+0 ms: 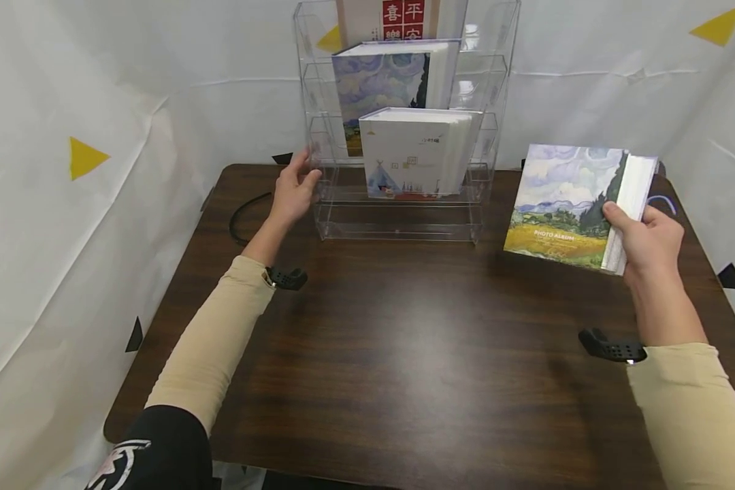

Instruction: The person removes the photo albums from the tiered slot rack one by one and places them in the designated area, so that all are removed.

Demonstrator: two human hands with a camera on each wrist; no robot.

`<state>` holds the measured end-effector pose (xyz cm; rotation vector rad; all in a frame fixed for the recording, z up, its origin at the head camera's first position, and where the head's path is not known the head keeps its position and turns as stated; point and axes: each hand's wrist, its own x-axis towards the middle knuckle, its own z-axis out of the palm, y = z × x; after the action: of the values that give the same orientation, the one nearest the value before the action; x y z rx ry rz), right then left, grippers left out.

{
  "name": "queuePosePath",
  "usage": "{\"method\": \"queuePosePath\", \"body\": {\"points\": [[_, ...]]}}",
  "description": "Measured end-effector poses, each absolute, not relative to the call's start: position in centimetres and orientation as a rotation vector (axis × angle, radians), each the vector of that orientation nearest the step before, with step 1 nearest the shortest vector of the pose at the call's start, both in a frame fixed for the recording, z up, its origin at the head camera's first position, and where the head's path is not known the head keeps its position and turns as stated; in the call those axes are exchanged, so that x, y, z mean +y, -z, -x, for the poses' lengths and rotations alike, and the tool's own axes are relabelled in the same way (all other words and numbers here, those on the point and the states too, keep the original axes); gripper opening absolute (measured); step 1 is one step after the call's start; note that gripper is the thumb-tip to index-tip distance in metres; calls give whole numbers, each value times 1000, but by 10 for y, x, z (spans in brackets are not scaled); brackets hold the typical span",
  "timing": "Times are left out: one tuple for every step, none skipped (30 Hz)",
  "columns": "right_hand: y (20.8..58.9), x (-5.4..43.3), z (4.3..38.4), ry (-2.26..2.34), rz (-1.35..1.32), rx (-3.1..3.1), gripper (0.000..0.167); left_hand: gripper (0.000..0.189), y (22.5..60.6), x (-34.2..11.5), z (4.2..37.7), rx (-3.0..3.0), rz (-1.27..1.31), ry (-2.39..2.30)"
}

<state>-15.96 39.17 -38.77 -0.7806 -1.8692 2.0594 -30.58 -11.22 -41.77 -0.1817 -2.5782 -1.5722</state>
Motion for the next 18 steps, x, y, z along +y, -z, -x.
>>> {"method": "queuePosePath", "body": {"points": [[392, 394, 160, -2069, 844, -1917, 21, 52, 418, -112, 306, -2585, 184, 1569], [396, 395, 160, -2081, 896, -1955, 23, 52, 418, -111, 307, -2590, 188, 1568], [400, 396, 161, -2089, 939, -1994, 23, 52, 419, -111, 307, -2592, 192, 1570], [404, 397, 163, -2099, 974, -2028, 24, 52, 419, -111, 307, -2591, 189, 1570], [407, 397, 165, -2099, 1005, -2071, 25, 52, 419, -111, 307, -2593, 189, 1568], [411, 397, 168, -2086, 1032, -2127, 26, 51, 420, -111, 308, -2590, 190, 1567], [414, 397, 171, -2064, 1044, -2187, 26, 51, 420, -112, 308, -2589, 191, 1565], [418, 397, 174, -2042, 1052, -2239, 27, 51, 420, -112, 308, -2584, 191, 1567], [421, 397, 177, -2026, 1057, -2280, 29, 51, 420, -112, 308, -2583, 189, 1567], [424, 397, 179, -2022, 1069, -2306, 32, 51, 420, -113, 308, -2585, 188, 1563], [427, 398, 182, -2030, 1078, -2319, 34, 51, 420, -113, 309, -2588, 189, 1561], [429, 399, 184, -2045, 1087, -2324, 38, 51, 420, -114, 309, -2587, 188, 1561], [432, 400, 187, -2040, 1089, -2339, 42, 51, 420, -114, 309, -2590, 185, 1561], [434, 402, 189, -2011, 1088, -2374, 47, 51, 420, -114, 309, -2590, 184, 1563], [436, 403, 190, -1983, 1074, -2410, 50, 51, 421, -114, 309, -2589, 185, 1565], [439, 405, 192, -1922, 1057, -2472, 54, 51, 421, -114, 309, -2586, 187, 1565], [440, 407, 193, -1842, 1031, -2549, 63, 51, 421, -113, 309, -2582, 190, 1565], [441, 408, 194, -1747, 996, -2624, 73, 51, 421, -113, 309, -2581, 191, 1565]]}}
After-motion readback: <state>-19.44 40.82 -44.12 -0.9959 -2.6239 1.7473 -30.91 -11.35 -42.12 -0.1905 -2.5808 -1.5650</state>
